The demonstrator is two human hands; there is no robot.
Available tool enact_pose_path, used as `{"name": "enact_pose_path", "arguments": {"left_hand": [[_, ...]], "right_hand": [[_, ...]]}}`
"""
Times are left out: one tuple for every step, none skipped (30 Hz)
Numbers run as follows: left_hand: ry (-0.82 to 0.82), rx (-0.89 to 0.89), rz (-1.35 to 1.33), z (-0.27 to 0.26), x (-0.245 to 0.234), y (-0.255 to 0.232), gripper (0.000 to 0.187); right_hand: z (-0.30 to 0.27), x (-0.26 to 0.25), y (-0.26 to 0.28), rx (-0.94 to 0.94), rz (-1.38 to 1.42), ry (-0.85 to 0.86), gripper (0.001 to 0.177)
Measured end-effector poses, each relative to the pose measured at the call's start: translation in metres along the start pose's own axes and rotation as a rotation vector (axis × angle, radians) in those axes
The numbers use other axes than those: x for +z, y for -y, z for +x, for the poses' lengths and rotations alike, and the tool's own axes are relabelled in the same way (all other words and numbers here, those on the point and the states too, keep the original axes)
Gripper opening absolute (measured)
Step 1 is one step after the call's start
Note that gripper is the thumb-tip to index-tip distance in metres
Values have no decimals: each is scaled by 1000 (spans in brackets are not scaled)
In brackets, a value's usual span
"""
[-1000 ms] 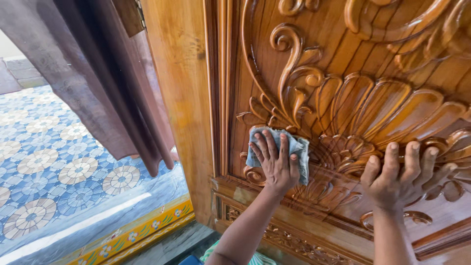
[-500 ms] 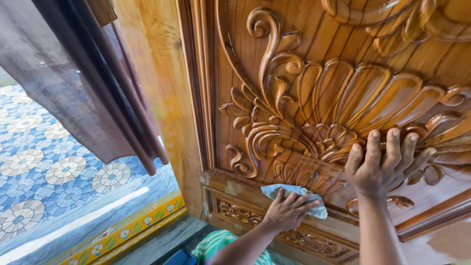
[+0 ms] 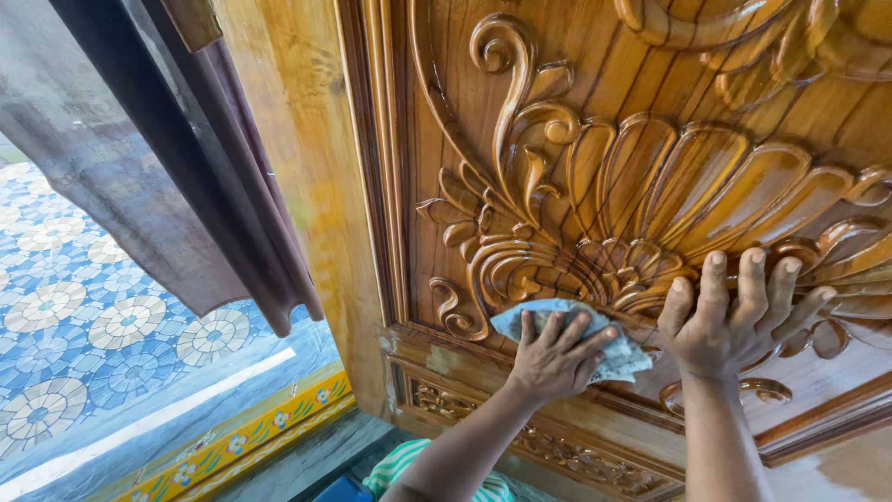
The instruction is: The person wipes a carved wooden door with a cloth, focusing on the intricate floral patterns. They use both hands to clean the surface, moving the cloth across the carvings to remove dust or dirt.
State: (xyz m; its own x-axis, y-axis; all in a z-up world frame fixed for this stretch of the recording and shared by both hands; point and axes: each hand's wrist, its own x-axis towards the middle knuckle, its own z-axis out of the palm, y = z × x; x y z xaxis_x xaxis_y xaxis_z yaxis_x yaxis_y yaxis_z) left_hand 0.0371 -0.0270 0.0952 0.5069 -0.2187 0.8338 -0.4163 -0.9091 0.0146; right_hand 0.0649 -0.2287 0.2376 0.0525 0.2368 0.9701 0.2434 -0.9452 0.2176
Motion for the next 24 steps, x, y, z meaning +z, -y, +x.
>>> {"name": "enact_pose_path", "arguments": {"left_hand": [[-89,-32,48,12,-3,-1,51],[-115,-20,58,24,-7,1,52],[-142,-9,71,37,-12,5,54],[-168,1,83,49,-17,8,55],[-178,7,101,59,-24,10,56],[-188,13,119,68,-32,13,56],[-199,21,138,78,-39,18,56],[-203,21,150,87,-47,23,58],[-207,25,161,96,-54,31,59],[-211,28,172,106,-61,39,60],[-205,7,168,114,-68,47,64],[-199,-14,164,122,-75,57,67],[-193,-31,160,129,-83,66,70],[-228,-86,148,135,-92,74,71],[-265,-143,136,140,-102,81,72],[-301,-200,124,146,-113,86,72],[-308,-230,112,153,-124,90,73],[-315,-260,100,161,-137,92,74],[-322,-292,87,170,-150,93,75],[-153,-348,185,179,-164,92,77],[19,-403,283,189,-178,91,79],[193,-455,379,199,-191,89,81],[203,-437,387,210,-203,87,80],[212,-418,394,220,-215,85,79]], "right_hand": [[0,1,0,-2,3,-11,47],[0,3,0,-4,7,-21,48],[-1,4,0,-7,12,-32,49],[-1,3,0,-7,8,-19,47],[-1,3,-2,-7,5,-7,45],[-1,2,-2,-8,3,4,44],[-2,2,-1,-7,3,11,45],[-3,0,-1,-6,2,17,45],[-4,-1,-1,-2,-1,21,46],[-3,1,-1,0,-17,23,46],[-3,2,-2,0,-34,27,46],[-4,3,-3,0,-51,31,46],[-4,4,-3,3,-50,26,46],[-4,5,-3,7,-50,22,45],[-4,5,-3,9,-49,17,44],[-5,4,-4,6,-55,27,45],[-5,3,-4,4,-62,34,45],[-5,2,-4,2,-69,42,46],[-5,2,-4,5,-66,39,45],[-4,3,-3,8,-63,35,45],[-4,3,-2,10,-58,34,45],[-4,4,-2,8,-59,35,45],[-5,4,-2,8,-59,38,46],[-6,4,-3,8,-59,41,46]]}}
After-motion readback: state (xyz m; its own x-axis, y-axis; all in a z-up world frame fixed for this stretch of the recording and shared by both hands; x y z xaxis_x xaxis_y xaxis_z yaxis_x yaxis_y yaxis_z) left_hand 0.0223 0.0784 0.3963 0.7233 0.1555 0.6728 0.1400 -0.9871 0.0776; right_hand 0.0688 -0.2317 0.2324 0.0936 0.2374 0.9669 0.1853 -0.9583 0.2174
